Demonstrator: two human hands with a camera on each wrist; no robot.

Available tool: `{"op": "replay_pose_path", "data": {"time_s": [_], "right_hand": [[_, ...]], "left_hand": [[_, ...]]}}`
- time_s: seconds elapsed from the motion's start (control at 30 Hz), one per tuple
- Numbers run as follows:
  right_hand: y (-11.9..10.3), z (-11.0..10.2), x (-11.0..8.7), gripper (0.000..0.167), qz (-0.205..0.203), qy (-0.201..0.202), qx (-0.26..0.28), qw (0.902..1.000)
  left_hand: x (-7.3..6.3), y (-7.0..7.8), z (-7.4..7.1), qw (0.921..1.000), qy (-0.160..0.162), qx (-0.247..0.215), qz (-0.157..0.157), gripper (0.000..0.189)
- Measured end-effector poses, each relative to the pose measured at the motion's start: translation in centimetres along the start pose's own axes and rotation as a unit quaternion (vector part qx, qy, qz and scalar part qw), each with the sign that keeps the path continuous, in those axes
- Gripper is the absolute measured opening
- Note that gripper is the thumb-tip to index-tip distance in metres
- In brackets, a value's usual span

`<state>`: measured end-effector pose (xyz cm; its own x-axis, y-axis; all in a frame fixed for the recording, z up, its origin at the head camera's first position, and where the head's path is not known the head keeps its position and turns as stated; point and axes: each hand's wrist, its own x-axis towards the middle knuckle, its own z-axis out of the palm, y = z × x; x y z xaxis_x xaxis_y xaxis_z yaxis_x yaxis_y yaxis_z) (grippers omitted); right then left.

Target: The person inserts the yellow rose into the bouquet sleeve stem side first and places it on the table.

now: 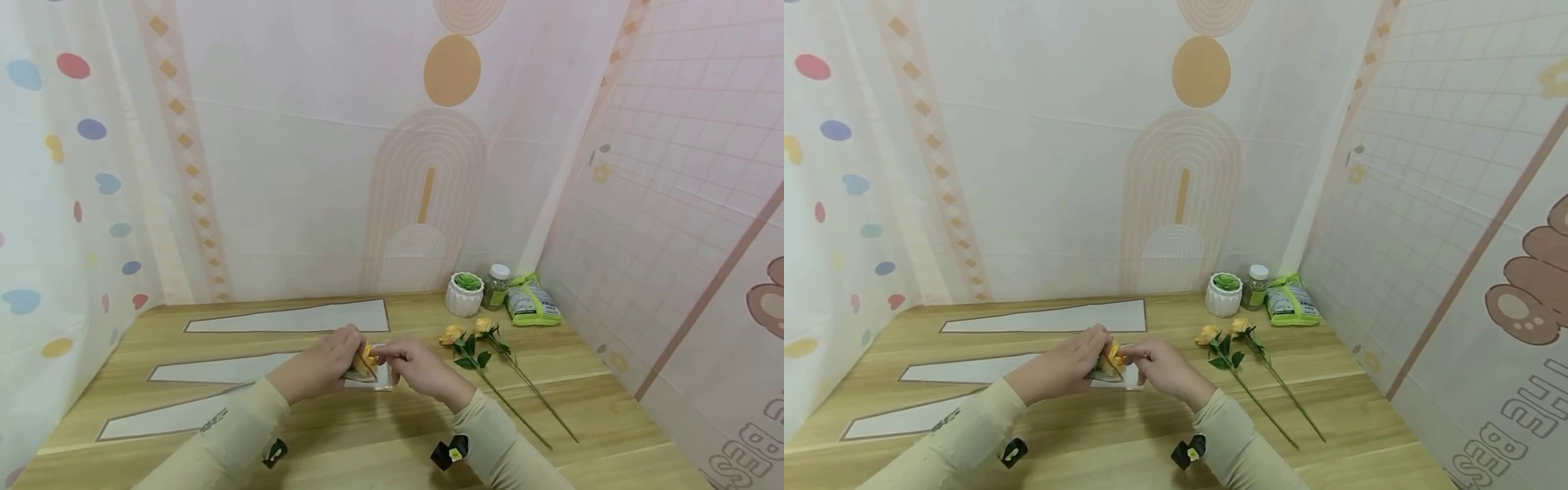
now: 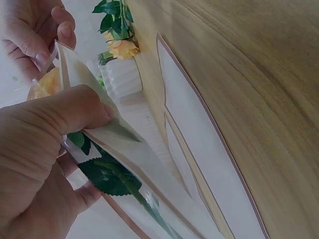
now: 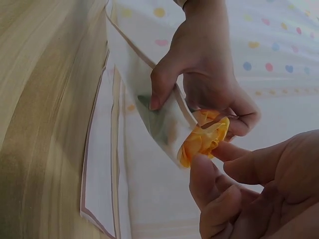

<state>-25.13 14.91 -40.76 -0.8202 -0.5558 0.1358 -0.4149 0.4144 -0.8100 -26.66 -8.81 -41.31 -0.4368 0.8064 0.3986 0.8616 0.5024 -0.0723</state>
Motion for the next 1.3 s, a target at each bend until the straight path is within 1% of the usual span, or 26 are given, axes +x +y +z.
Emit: {"op": "replay_pose_path", "data": {"time_s": [0.2,0.4,0.57,0.67,0.77,0.9,1.13,1.3], "right_hand": [[0.4,0.1,0.1,0.039,0.009,-0.011,0.017,0.9997],[0.8,0.1,0.2,0.037,0.012,-0.015,0.026,0.9995],[0.6,0.3,0.3,0.033,0.03,-0.005,0.059,0.9978],[0.5,0.5,0.3,0.028,0.035,0.005,0.08,0.9961],[0.4,0.7,0.3,0.026,0.035,0.007,0.089,0.9953],[0.4,0.9,0.3,0.029,0.041,0.005,0.107,0.9934],[0.3,1.4,0.4,0.04,0.064,0.002,0.131,0.9893],[0.4,1.6,0.4,0.048,0.063,-0.01,0.147,0.9871]], "left_hand": [[0.0,0.2,0.0,0.9996,-0.02,0.004,-0.017,0.066],[0.1,0.3,-0.1,0.9994,-0.024,0.013,-0.022,0.068],[0.0,0.4,-0.1,0.9983,-0.036,0.025,-0.037,0.071],[0.0,0.4,0.0,0.9982,-0.035,0.026,-0.04,0.07],[-0.1,0.4,0.2,0.9989,-0.025,0.021,-0.034,0.07],[-0.1,0.3,0.3,0.9994,-0.016,0.013,-0.027,0.069],[-0.1,0.4,0.4,0.9996,-0.018,0.011,-0.021,0.066],[-0.1,0.5,0.5,0.9995,-0.021,-0.002,-0.022,0.065]]}}
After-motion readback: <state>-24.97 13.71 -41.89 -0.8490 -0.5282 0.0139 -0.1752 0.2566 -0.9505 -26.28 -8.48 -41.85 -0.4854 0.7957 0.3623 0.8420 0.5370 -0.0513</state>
